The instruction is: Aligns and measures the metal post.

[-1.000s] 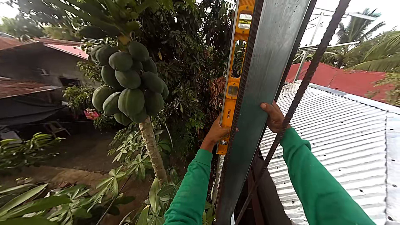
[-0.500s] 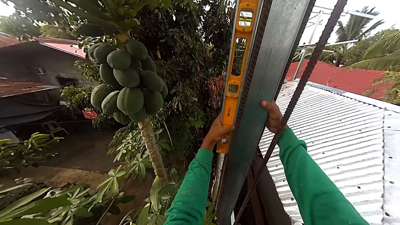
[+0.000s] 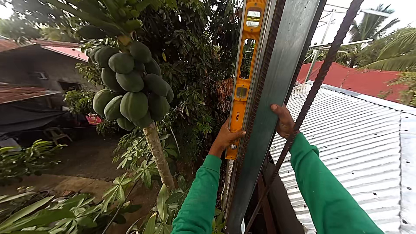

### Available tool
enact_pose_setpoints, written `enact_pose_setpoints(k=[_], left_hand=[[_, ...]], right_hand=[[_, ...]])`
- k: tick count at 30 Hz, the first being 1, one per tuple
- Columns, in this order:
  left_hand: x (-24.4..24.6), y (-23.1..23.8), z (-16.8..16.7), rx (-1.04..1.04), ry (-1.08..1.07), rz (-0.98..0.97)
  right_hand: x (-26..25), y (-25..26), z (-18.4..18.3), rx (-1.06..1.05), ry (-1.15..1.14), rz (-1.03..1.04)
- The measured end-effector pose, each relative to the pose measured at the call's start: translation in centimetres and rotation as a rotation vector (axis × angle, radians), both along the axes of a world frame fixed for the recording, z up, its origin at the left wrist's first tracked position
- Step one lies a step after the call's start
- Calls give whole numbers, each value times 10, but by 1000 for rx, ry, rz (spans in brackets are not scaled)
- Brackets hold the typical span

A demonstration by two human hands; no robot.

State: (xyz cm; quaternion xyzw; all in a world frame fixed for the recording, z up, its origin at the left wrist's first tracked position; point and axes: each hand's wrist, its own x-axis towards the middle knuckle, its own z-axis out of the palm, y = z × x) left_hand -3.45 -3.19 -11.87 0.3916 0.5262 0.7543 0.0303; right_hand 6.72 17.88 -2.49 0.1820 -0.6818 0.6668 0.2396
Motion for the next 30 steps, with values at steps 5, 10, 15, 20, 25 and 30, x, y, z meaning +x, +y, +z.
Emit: enact_pose_setpoints(k=[5, 10, 15, 20, 25, 30], left_hand=[[-2, 1, -2, -1, -9, 17], [-1, 0, -1, -24, -26, 40], [1, -1, 0, -25, -30, 28], [3, -1, 0, -21, -22, 22], [1, 0, -1, -17, -19, 31], [2, -1, -1, -5, -21, 16]], right_hand=[[-3, 2, -2, 18, 17, 7], [-1, -1, 0, 4, 9, 6], [1, -2, 1, 4, 5, 8], [0, -1, 0, 0, -2, 2], [1, -1, 0, 15, 4, 3], [2, -2, 0, 15, 19, 13]])
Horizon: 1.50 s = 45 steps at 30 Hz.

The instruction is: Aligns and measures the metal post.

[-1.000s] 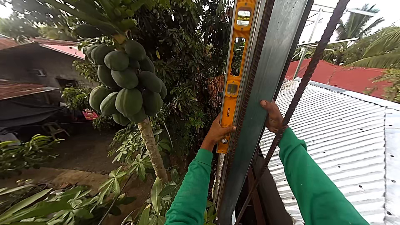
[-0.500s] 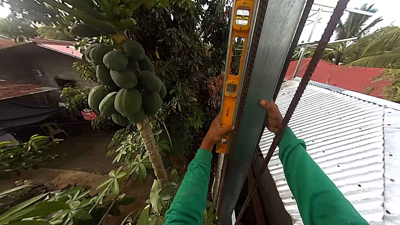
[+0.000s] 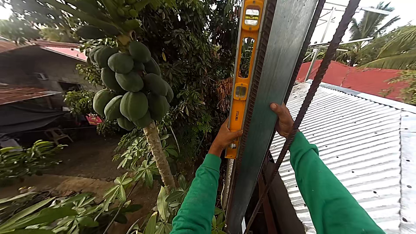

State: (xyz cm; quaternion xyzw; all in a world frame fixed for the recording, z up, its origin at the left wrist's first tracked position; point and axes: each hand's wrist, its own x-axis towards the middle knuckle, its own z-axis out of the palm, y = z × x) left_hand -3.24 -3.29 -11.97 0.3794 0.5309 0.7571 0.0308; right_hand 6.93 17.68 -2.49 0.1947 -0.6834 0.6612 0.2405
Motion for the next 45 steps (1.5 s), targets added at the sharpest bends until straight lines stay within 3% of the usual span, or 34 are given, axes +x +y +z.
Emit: enact_pose_setpoints(k=[45], left_hand=[[1, -1, 1, -45, -1, 27]], right_hand=[[-3, 0, 2, 18, -17, -38]])
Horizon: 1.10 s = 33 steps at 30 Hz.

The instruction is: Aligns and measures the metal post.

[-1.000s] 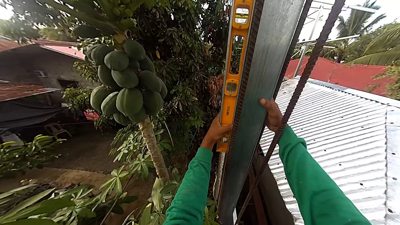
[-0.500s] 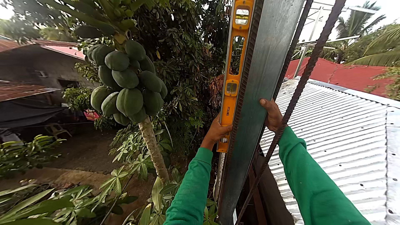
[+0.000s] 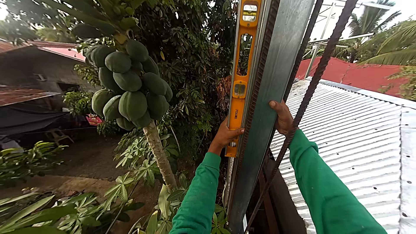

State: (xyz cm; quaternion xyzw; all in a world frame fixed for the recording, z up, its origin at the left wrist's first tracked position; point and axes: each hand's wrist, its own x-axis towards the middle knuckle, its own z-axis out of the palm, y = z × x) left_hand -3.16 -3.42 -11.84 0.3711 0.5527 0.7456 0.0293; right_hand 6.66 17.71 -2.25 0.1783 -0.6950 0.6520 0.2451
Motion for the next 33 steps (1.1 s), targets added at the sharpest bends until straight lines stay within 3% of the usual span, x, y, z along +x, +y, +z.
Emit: enact_pose_setpoints(k=[10, 19, 24, 33], left_hand=[[0, 0, -2, -2, -13, 20], [6, -11, -12, -3, 64, -5], [7, -25, -61, -21, 16, 104], [41, -25, -187, -8, -351, 189]], right_hand=[[5, -8, -2, -17, 19, -59], [-9, 3, -1, -41, 56, 69], [-9, 5, -3, -27, 68, 77], [-8, 4, -2, 14, 109, 84]])
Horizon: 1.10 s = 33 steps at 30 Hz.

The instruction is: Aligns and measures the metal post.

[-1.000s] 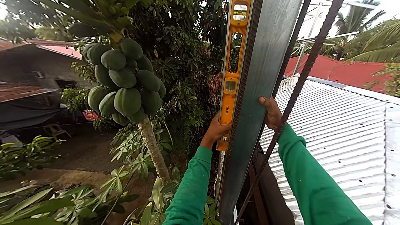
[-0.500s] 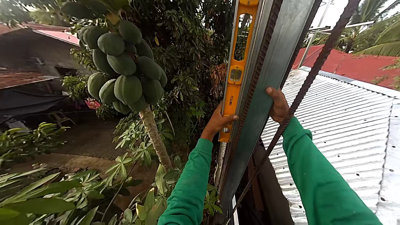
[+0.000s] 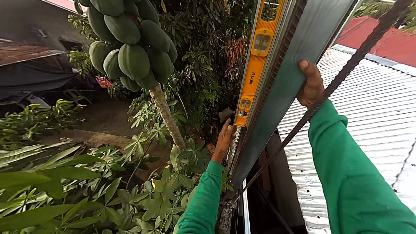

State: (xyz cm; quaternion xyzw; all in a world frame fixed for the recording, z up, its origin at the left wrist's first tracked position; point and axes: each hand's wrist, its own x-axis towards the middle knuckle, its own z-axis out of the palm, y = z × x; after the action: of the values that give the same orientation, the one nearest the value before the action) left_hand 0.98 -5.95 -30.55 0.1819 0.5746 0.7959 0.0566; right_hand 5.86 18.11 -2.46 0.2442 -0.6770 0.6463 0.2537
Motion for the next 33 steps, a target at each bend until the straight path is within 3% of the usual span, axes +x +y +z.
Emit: enact_pose_setpoints(k=[4, 9, 14, 22, 33], left_hand=[[27, 7, -23, -24, 16, 10], [49, 10, -22, -125, 175, -62], [50, 19, -14, -159, 194, -126], [35, 35, -15, -307, 258, -55], [31, 36, -14, -334, 265, -77]], right_hand=[[1, -1, 0, -8, 17, 7], [0, -1, 1, -3, 16, 12], [-2, -1, 2, -16, 19, 8], [-2, 0, 3, -4, 13, 23], [-2, 2, 3, 0, 11, 15]])
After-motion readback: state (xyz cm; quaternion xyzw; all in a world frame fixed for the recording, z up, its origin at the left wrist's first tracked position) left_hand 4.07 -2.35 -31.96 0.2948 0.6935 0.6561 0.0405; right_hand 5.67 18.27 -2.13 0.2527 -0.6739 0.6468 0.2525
